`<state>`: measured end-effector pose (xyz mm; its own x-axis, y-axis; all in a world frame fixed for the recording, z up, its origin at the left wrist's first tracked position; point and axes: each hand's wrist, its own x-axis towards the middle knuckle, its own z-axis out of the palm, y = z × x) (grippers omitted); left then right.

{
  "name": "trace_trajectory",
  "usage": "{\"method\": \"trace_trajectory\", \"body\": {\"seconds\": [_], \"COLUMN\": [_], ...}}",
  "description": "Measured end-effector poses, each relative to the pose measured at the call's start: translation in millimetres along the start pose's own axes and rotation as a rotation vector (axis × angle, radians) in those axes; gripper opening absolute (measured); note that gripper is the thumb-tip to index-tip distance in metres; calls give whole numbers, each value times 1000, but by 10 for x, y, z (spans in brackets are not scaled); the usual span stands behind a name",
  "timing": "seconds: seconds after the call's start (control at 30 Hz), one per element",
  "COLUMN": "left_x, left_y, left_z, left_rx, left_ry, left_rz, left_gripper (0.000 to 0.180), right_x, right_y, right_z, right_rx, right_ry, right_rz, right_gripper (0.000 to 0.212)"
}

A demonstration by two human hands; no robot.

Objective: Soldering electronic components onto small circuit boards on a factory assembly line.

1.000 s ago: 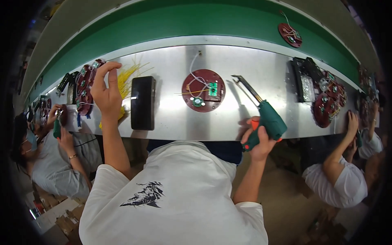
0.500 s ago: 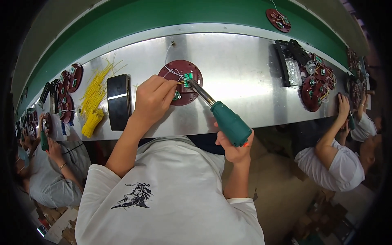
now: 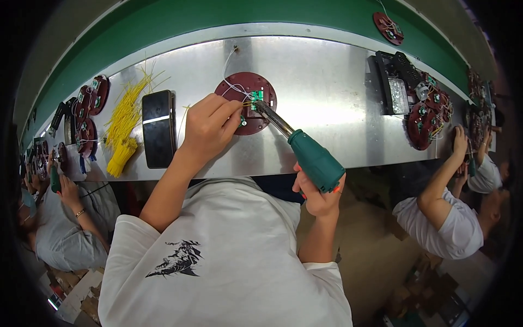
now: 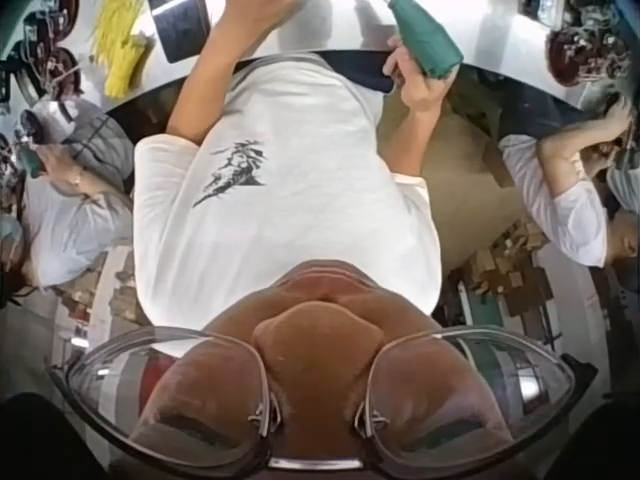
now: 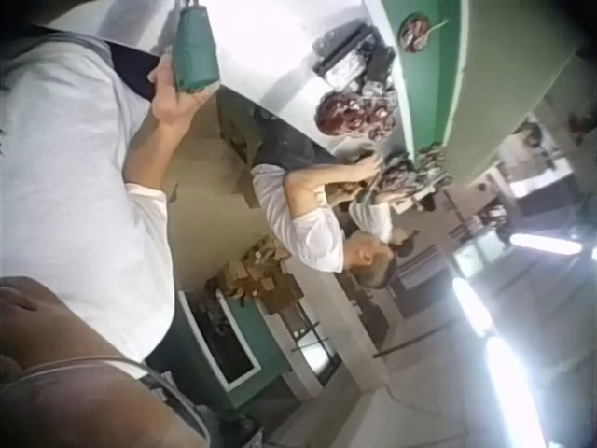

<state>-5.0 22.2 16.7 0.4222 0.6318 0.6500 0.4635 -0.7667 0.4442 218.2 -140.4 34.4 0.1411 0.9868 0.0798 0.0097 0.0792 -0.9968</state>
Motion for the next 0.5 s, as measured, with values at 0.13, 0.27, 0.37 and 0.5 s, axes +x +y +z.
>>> {"method": "trace_trajectory", "body": {"seconds": [0.13,0.27,0.37,0.5], "left_x": [-15,-12,-13,-7], "left_y": [4,30,41,35], "left_z": [21,21,28,38], "left_rx": [13,49,54,40], "left_ry": [-15,-37,-37,-28], "left_rz": [-5,-24,-39,-44], "left_gripper": [14,13,12,11], "right_x": [-1,32,24,-2], "right_y": [-6,-41,-3,83], "right_z": [-2,-3,-33,-41], "right_rx": [35,61,61,81], "right_ry": [25,48,40,52], "right_rz": [51,84,85,42], "right_gripper": [33,34,36,40]}}
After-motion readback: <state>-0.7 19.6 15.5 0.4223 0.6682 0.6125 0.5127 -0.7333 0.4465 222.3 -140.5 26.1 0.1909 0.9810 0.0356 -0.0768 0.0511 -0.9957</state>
